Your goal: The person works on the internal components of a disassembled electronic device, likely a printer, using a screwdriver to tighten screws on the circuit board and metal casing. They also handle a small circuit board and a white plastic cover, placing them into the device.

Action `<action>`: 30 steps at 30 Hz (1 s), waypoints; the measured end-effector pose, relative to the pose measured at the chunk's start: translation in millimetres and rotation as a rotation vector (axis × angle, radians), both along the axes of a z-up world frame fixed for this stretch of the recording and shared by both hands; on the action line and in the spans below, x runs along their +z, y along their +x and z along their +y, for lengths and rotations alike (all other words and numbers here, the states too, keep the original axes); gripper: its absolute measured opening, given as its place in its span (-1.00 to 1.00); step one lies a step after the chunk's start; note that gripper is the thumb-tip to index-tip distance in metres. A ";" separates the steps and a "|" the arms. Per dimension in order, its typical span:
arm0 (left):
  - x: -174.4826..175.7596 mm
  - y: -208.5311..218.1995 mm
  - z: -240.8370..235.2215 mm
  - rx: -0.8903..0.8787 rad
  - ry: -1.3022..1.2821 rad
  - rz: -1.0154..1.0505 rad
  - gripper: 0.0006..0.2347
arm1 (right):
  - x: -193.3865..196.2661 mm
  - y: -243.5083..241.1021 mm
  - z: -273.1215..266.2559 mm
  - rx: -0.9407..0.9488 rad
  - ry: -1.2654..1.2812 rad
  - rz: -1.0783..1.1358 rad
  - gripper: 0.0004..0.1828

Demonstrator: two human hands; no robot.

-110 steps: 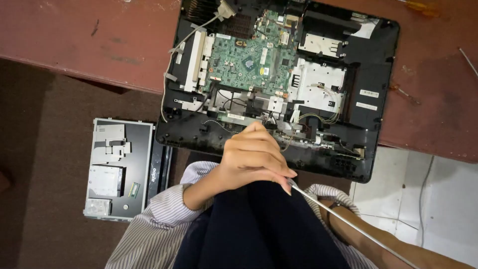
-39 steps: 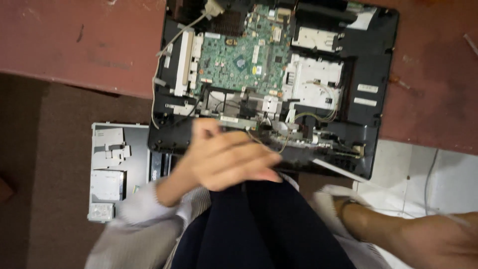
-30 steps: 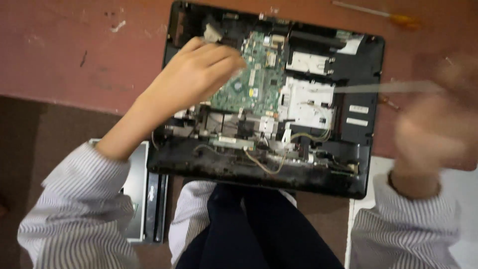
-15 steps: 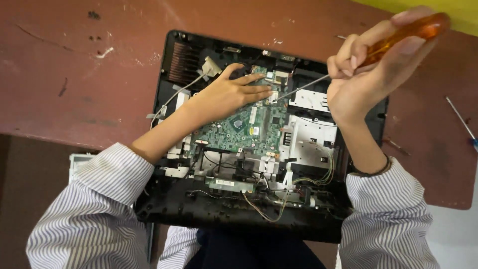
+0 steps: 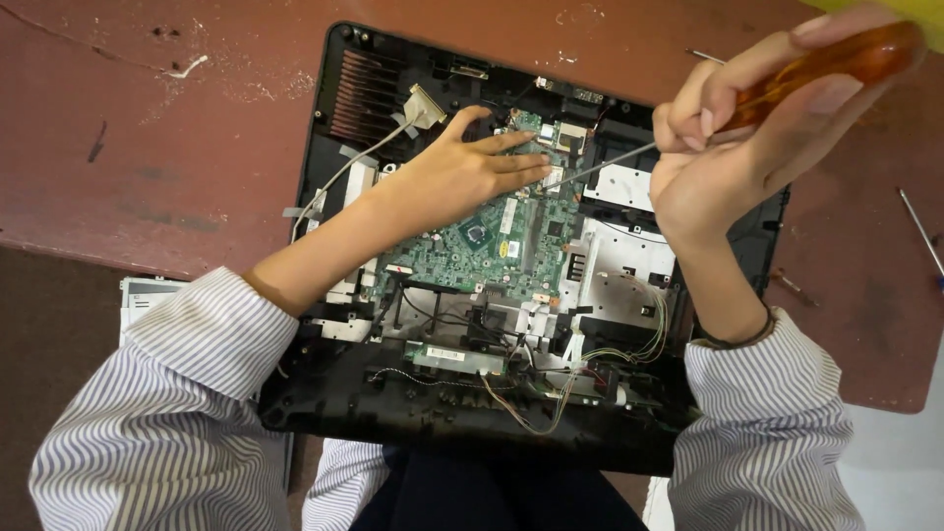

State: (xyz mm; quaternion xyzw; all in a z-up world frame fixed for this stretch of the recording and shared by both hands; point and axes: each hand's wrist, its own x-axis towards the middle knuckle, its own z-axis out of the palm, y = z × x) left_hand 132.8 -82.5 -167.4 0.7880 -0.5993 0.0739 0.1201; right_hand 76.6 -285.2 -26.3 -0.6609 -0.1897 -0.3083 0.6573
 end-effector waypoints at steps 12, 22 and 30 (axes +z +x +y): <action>-4.0 -1.2 -0.5 0.021 0.008 -0.019 -0.40 | -4.0 0.6 4.5 0.020 -0.024 -0.034 -0.67; -0.2 -1.8 -1.5 0.018 0.030 0.030 -0.37 | -11.1 2.3 2.5 0.098 0.005 -0.055 -0.66; 1.1 -3.1 0.5 0.018 0.002 -0.014 -0.39 | -25.8 -3.6 3.9 0.119 0.017 -0.076 -0.70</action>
